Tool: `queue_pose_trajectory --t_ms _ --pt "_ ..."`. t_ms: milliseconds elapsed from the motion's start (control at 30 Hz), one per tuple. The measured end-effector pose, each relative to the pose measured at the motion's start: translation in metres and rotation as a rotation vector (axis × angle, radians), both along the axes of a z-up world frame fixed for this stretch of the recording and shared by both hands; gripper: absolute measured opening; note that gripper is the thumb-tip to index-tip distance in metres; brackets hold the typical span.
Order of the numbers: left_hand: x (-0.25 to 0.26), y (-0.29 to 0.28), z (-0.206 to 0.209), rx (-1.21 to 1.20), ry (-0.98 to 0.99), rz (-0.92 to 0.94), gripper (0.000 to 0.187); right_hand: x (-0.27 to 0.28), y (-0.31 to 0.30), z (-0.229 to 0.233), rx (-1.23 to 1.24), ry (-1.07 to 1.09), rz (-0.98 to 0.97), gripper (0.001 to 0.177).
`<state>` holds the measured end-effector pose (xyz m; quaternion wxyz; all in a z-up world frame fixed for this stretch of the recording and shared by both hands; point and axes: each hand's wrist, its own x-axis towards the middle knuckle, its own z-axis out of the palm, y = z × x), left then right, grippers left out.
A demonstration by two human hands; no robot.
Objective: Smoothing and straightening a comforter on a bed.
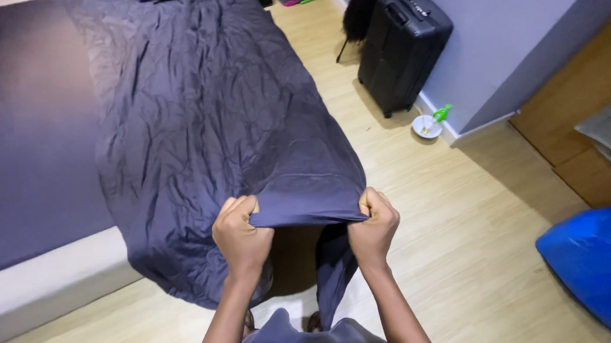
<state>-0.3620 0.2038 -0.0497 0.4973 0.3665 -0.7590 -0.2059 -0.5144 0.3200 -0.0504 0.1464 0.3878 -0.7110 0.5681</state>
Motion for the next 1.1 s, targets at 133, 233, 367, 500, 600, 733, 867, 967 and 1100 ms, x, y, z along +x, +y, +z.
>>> queue_pose_trajectory --t_ms 133,233,367,500,600,733,867,967,1100 --pt "-0.01 0.005 0.01 0.078 0.093 -0.101 0.017 -0.007 0.004 0.001 0.049 -0.162 -0.05 0.036" --pt "-0.017 0.001 0.02 0.019 0.138 -0.177 0.016 -0.015 0.0 0.0 0.028 -0.191 -0.053 0.028" --pt "-0.023 0.003 0.024 0.094 0.165 -0.196 0.008 -0.018 -0.002 0.006 -0.132 -0.171 0.01 0.024" --pt "-0.021 0.007 0.015 0.233 0.186 -0.298 0.003 -0.021 0.001 -0.012 -0.25 -0.509 0.186 0.038" --pt "-0.022 0.016 0.015 0.441 0.161 -0.297 0.004 -0.027 0.009 -0.032 -0.131 -0.388 0.163 0.033" --pt "-0.019 0.021 0.014 0.286 0.198 -0.313 0.001 -0.024 0.008 -0.035 -0.073 -0.441 0.091 0.013" --pt "-0.019 0.021 0.002 0.401 0.162 -0.326 0.005 -0.026 0.006 -0.028 -0.088 -0.465 0.078 0.013" --pt "-0.02 0.018 -0.001 0.406 0.185 -0.327 0.008 -0.026 0.005 -0.025 -0.069 -0.489 0.083 0.011" --pt "-0.022 0.014 -0.001 0.378 0.094 -0.321 0.011 -0.035 0.001 -0.038 -0.023 -0.509 0.118 0.009"
